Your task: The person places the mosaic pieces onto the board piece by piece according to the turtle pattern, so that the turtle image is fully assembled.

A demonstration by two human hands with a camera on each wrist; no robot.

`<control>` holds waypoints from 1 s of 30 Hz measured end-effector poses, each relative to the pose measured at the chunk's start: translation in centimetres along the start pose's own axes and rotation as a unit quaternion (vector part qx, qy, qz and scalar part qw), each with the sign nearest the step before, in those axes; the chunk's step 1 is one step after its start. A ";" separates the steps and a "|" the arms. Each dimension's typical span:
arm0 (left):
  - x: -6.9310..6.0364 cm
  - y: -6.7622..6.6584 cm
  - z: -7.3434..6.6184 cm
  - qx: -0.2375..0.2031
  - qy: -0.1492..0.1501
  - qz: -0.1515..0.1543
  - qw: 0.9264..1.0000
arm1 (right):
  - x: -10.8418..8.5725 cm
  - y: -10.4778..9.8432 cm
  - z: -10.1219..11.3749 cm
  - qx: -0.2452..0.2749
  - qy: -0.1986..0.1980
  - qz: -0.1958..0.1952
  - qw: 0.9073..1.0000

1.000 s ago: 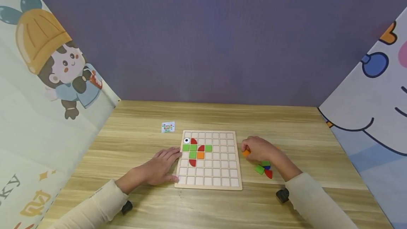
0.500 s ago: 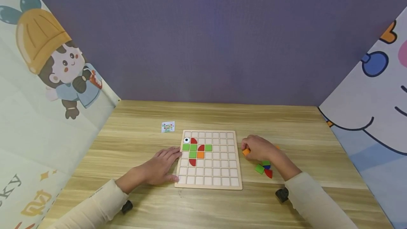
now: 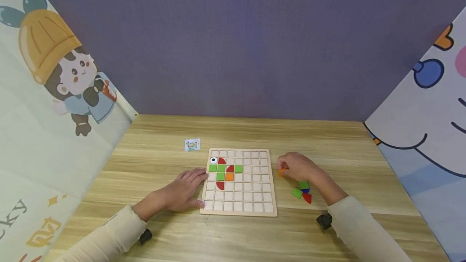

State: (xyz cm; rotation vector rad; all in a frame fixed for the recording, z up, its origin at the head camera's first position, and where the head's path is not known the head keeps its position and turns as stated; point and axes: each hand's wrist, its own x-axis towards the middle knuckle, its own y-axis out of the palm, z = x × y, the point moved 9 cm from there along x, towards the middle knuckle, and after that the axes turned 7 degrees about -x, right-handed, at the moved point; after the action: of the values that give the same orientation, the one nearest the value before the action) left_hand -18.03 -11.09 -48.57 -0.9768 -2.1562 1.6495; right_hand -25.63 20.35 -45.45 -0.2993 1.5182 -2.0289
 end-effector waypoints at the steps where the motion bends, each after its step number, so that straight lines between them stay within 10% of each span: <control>1: 0.0 0.0 0.0 0.000 0.000 0.000 1.000 | 0.0 0.0 0.0 0.000 0.000 0.000 1.000; 30: 0.0 0.1 0.1 0.010 0.009 -0.011 1.000 | 2.3 -0.3 2.4 0.086 -0.007 -0.032 0.996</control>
State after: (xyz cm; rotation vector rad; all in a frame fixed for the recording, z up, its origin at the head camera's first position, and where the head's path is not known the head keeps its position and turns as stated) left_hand -18.02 -11.13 -48.68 -0.9564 -2.1262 1.6426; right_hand -26.34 17.18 -44.74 -0.2962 1.3309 -2.1873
